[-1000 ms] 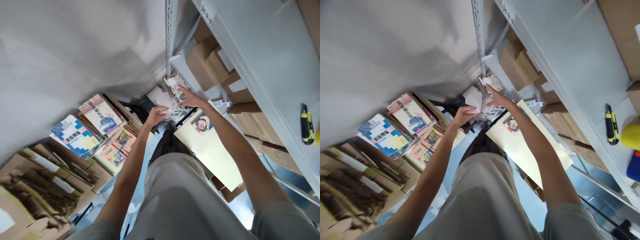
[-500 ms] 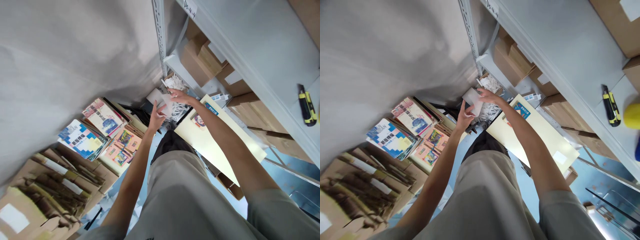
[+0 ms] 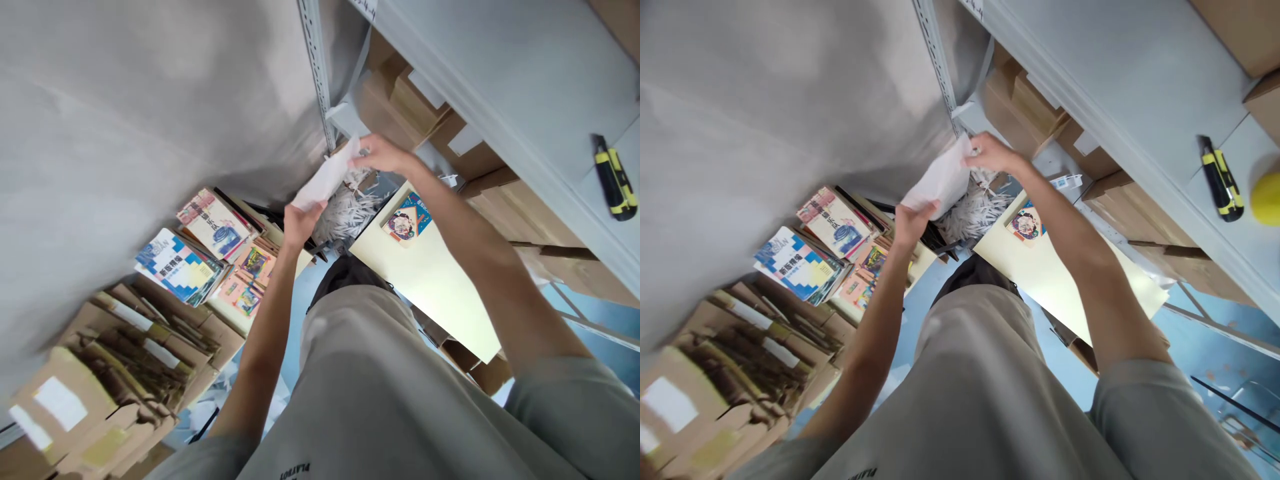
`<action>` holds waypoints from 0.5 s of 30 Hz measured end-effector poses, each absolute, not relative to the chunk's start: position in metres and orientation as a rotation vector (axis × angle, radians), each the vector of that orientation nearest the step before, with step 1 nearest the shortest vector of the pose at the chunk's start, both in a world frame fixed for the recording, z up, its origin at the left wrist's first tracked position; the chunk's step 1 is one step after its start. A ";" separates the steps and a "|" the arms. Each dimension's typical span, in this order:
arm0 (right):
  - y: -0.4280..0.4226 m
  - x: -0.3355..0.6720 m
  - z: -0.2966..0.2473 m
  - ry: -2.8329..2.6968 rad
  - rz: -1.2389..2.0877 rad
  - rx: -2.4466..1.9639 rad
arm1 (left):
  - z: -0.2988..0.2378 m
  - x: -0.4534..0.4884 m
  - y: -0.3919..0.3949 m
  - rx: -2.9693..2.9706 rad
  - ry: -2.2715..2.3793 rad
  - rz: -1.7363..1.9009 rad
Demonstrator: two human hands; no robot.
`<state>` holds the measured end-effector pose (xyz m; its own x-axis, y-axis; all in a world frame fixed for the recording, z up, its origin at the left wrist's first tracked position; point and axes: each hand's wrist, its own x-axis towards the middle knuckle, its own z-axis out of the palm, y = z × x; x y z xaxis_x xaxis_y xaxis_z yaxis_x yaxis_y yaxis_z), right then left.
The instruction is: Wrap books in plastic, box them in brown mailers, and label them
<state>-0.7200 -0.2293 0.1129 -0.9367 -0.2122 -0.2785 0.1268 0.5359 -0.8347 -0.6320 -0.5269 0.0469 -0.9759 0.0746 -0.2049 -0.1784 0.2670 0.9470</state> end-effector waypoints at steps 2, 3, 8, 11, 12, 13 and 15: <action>-0.218 -0.725 0.158 2.383 -1.413 -0.168 | 0.088 -0.639 -0.526 0.136 2.376 1.890; -0.210 -0.725 0.181 2.345 -1.502 -0.247 | 0.112 -0.641 -0.525 0.234 2.409 1.900; -0.165 -0.680 0.292 2.127 -1.924 -0.557 | 0.238 -0.616 -0.497 0.628 2.676 1.961; -0.128 -0.616 0.342 2.099 -2.028 -0.630 | 0.286 -0.572 -0.457 0.896 2.681 2.055; -0.113 -0.590 0.353 2.112 -2.034 -0.630 | 0.296 -0.553 -0.439 0.981 2.655 2.068; -0.096 -0.564 0.360 2.144 -2.035 -0.609 | 0.304 -0.533 -0.420 1.068 2.619 2.070; -0.059 -0.511 0.365 2.253 -2.019 -0.496 | 0.311 -0.489 -0.379 1.276 2.507 2.047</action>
<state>-0.5108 -0.0591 0.3647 -0.9447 -0.2879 0.1567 -0.1873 0.0816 -0.9789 -0.4890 -0.3793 0.3114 -0.6820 0.3188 0.6582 0.7087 0.0656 0.7024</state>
